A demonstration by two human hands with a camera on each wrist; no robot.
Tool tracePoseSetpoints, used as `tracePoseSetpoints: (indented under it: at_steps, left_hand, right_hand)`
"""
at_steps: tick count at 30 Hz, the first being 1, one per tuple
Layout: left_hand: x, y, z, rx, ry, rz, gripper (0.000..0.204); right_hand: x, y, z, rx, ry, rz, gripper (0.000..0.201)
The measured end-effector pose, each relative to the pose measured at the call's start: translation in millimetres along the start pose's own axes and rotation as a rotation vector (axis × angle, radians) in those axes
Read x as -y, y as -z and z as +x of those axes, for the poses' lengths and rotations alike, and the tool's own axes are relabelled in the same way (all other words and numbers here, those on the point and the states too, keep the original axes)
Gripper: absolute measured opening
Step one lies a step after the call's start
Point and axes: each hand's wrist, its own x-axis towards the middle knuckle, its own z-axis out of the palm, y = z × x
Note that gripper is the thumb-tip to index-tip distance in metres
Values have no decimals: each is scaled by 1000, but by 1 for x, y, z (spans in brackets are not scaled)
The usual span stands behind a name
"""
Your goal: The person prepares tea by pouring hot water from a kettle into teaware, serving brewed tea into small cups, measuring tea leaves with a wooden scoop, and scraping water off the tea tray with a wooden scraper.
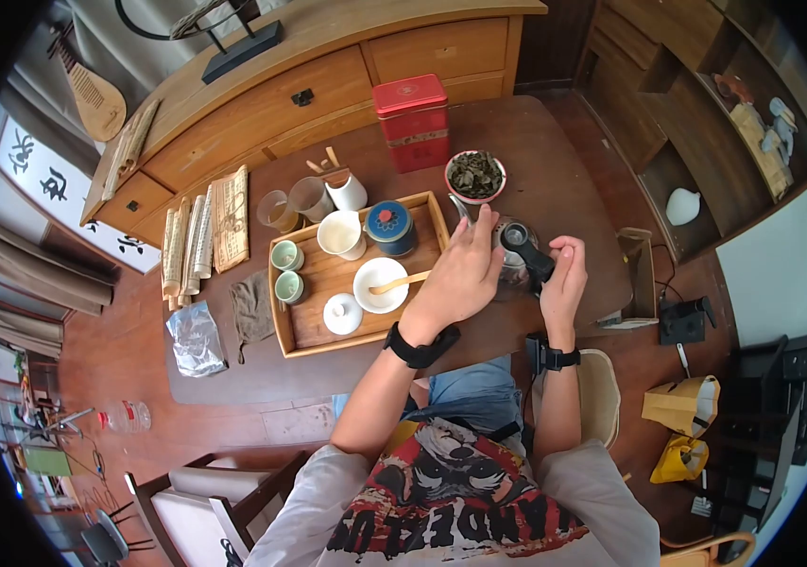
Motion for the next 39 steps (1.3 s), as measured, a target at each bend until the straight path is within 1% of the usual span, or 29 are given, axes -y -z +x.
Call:
tracePoseSetpoints:
  at_steps: [2,3,5,6,7,9,11,12,13,14,15,16,17,18,20,21,23,24,28,30,31,33,34,35,36,37,38,39]
  left_hand:
    - [0,-3,-2,-21,19,-31,71]
    - [-2,1,-5,-33,27,-32,71]
    - [-13,15,-16,-96,-27,-48,74]
    - [-13,22,-24,-186,-66,1,73]
    - [-15,31,-35,-193,-59,5,73]
    - [-18,46,-66,-325,128,-57,71]
    - [-4,54,-95,-418,213,162,72]
    - [6,55,-107,-436,229,232,87]
    - [12,53,-115,-439,232,234,87]
    - [16,50,-123,-455,308,323,95]
    - [21,48,-128,-475,384,410,103]
    - [27,44,-131,-436,401,392,119]
    - [35,39,-132,-448,405,384,119]
    - [43,34,-133,-467,420,373,119]
    - [50,29,-131,-488,437,360,120]
    - [52,29,-129,-489,459,347,120]
    - [56,28,-127,-488,482,337,121]
    - [58,27,-126,-488,472,335,120]
    - [67,23,-122,-516,451,324,116]
    - [64,26,-125,-522,462,284,116]
    - [60,30,-126,-524,475,239,115]
    - [48,39,-130,-537,449,240,115]
    - [42,45,-130,-564,403,222,115]
    - [37,50,-129,-589,355,203,116]
    - [31,55,-127,-586,348,203,116]
    - [26,60,-124,-625,298,223,114]
    - [20,63,-120,-662,246,241,113]
    - [16,66,-115,-650,238,240,113]
  right_hand:
    - [1,4,-1,20,-65,-45,23]
    - [9,4,-2,33,-59,-44,23]
    - [27,4,-5,-172,-1,-92,17]
    - [29,9,-6,-241,123,-181,13]
    - [36,11,-8,-311,191,-199,11]
    - [65,19,-20,-134,247,-233,20]
    - [88,12,-31,197,208,-145,32]
    - [92,3,-38,347,164,-73,34]
    - [96,-8,-47,455,109,-41,33]
    - [90,-19,-57,549,30,-26,28]
    - [82,-30,-68,580,-30,26,19]
    - [71,-39,-74,603,-83,76,18]
    - [63,-46,-78,627,-137,125,21]
    - [60,-51,-78,635,-130,117,21]
    - [59,-64,-73,650,-415,344,34]
    - [58,-72,-71,653,-411,343,34]
    - [60,-87,-66,648,-479,522,43]
    - [65,-93,-64,637,-519,561,38]
    - [57,-112,-63,647,-501,618,31]
    - [58,-114,-64,668,-352,531,23]
    - [67,-110,-61,665,-346,536,23]
    - [89,-90,-57,646,-29,351,21]
    - [98,-82,-55,606,154,294,23]
    - [107,-75,-53,601,157,294,23]
    - [115,-68,-52,592,253,274,24]
    - [122,-61,-50,580,347,251,25]
    - [129,-55,-48,583,362,241,28]
    - [134,-50,-46,570,357,238,28]
